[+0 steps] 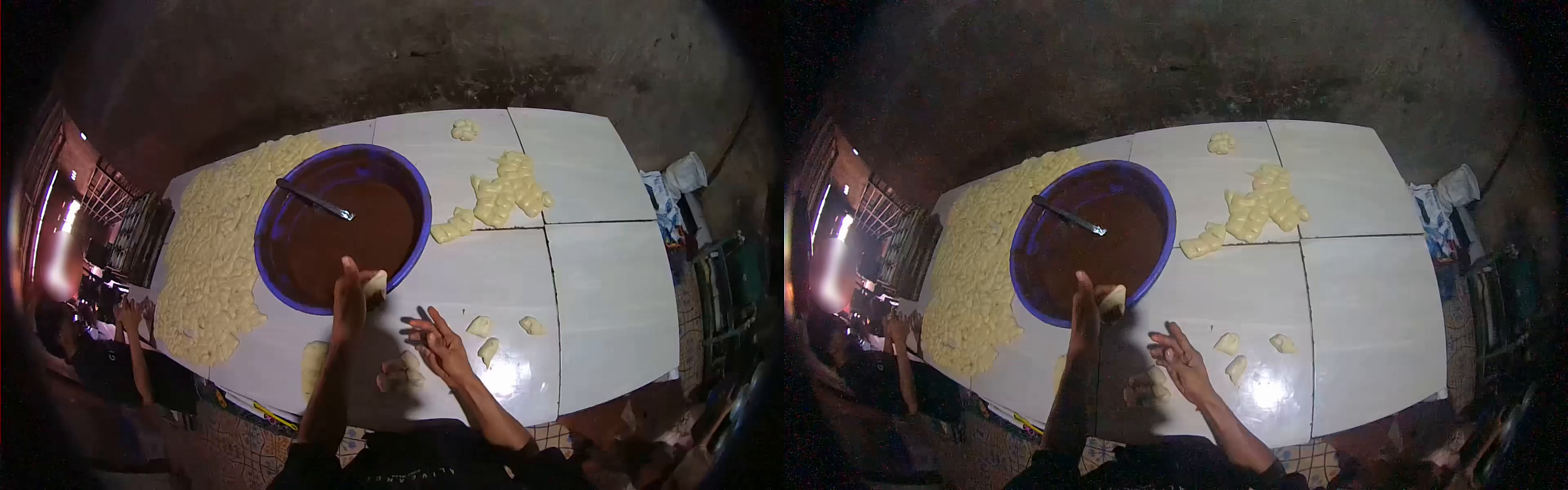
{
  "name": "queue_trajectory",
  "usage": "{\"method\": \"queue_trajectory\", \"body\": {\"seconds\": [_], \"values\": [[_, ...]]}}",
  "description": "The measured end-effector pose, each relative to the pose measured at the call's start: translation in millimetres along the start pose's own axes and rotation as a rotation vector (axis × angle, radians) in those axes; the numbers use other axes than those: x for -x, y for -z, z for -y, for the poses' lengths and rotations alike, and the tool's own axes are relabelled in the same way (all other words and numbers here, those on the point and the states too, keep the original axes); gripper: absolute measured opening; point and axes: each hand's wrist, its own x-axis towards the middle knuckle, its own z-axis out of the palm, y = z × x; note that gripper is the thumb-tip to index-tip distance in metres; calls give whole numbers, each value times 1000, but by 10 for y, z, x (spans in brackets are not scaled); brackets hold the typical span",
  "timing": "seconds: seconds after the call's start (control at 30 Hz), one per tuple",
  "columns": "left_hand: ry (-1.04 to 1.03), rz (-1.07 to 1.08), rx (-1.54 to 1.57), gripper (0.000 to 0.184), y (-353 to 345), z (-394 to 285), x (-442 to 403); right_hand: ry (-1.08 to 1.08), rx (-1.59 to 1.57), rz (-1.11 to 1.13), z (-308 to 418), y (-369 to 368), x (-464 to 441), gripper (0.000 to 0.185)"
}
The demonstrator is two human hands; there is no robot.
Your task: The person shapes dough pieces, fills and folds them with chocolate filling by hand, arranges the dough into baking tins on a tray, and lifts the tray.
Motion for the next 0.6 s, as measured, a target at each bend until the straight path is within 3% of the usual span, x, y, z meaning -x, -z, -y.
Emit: {"method": "queue_trajectory", "body": {"seconds": [0.1,0.13,0.23,0.27,0.3,0.33,0.37,0.4,0.43,0.47,0.57,0.6], "values": [[310,72,484,77,-287,-56,607,-181,-341,28,-126,88,-22,39],[321,12,519,74,-370,-74,761,-240,-432,72,-179,151,-20,32],[308,-82,541,67,-437,57,1083,-103,56,-230,-131,-17,125,17],[272,-45,500,65,-433,250,1100,-10,459,-307,-112,-176,188,22],[234,-7,463,64,-447,380,1122,203,764,-203,-33,-261,259,25],[238,1,527,51,-464,475,1171,419,1063,-87,36,-331,337,28],[147,29,302,47,-472,420,1250,640,1354,39,73,-354,404,32],[54,59,75,43,-472,292,1346,606,1404,131,91,-284,455,37],[-42,89,-151,40,-490,229,1410,595,1323,117,132,-267,492,35],[-94,-5,-5,33,-554,436,1429,585,1241,104,190,-267,505,33],[-76,115,220,35,-577,686,1442,522,724,-45,188,-257,538,19],[-105,124,129,39,-573,577,1515,465,725,15,225,-151,560,26]]}}
